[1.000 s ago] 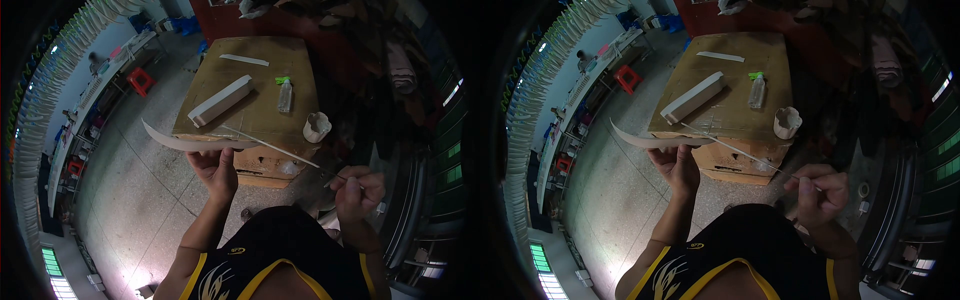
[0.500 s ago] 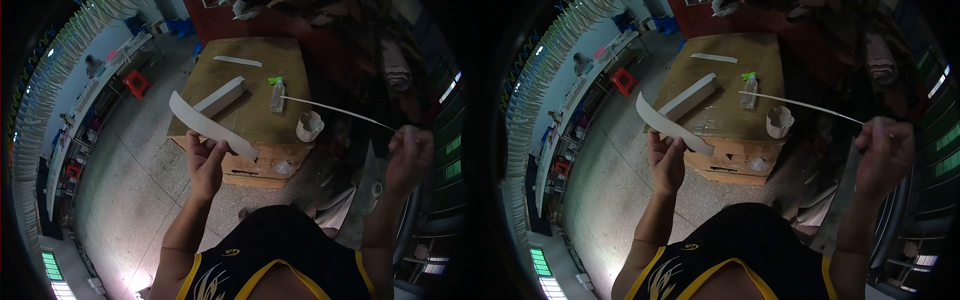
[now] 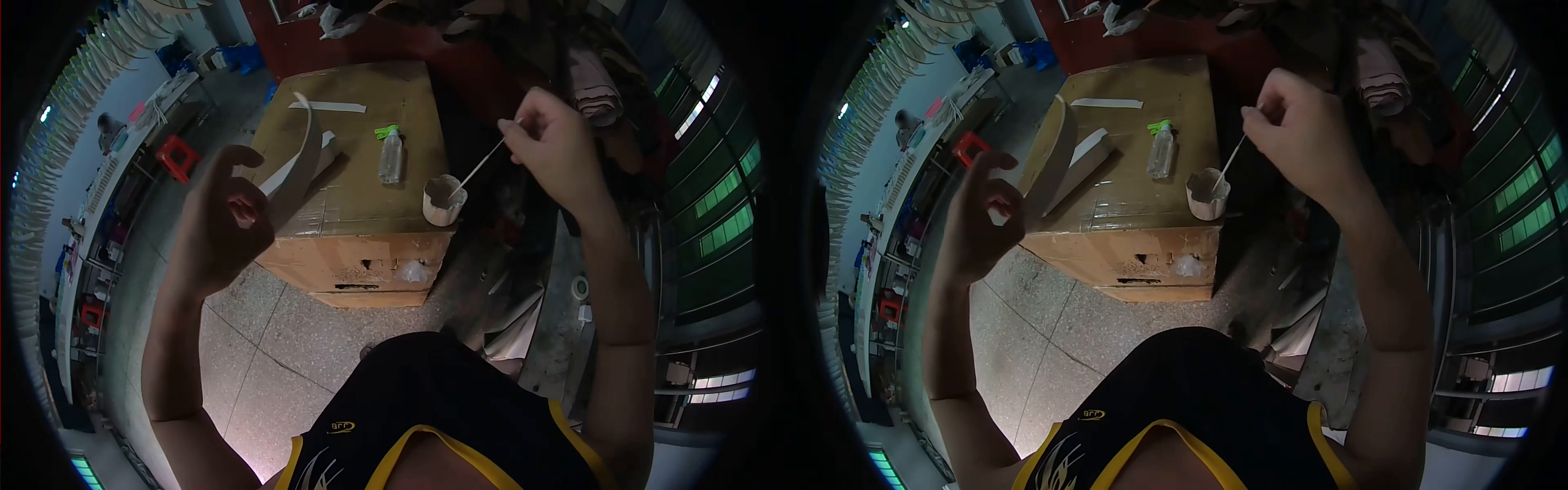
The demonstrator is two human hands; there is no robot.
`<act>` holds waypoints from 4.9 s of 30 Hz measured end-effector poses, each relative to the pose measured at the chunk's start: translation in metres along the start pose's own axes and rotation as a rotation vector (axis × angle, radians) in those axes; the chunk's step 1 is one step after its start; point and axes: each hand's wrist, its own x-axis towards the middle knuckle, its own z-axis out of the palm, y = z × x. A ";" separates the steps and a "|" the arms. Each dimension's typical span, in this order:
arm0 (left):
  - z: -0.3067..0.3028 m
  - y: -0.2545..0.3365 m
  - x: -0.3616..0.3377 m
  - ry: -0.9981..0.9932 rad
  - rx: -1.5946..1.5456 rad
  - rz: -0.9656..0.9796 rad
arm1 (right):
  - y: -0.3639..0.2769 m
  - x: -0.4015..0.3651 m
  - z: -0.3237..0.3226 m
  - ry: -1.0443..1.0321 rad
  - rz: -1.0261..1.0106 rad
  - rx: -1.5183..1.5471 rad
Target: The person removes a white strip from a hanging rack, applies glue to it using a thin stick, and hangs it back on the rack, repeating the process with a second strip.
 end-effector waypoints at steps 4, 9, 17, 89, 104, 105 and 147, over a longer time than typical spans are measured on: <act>-0.009 -0.001 -0.002 0.228 0.048 0.143 | 0.019 0.000 0.040 -0.098 0.023 -0.014; -0.011 -0.021 -0.005 0.257 -0.389 0.376 | 0.050 -0.009 0.076 -0.347 0.035 -0.044; -0.013 -0.051 0.000 0.284 -0.711 0.407 | 0.051 -0.007 0.076 -0.346 0.061 0.032; 0.039 -0.053 0.056 -0.356 -1.118 0.511 | 0.007 -0.011 0.029 -0.047 0.218 1.117; 0.021 -0.028 0.057 -0.209 -1.013 0.568 | -0.010 -0.014 0.045 -0.417 0.015 0.582; 0.020 -0.027 0.056 -0.216 -1.017 0.569 | -0.010 -0.013 0.046 -0.443 -0.001 0.566; -0.026 -0.008 0.091 -0.151 -1.009 0.456 | -0.037 0.011 -0.031 0.008 -0.178 0.051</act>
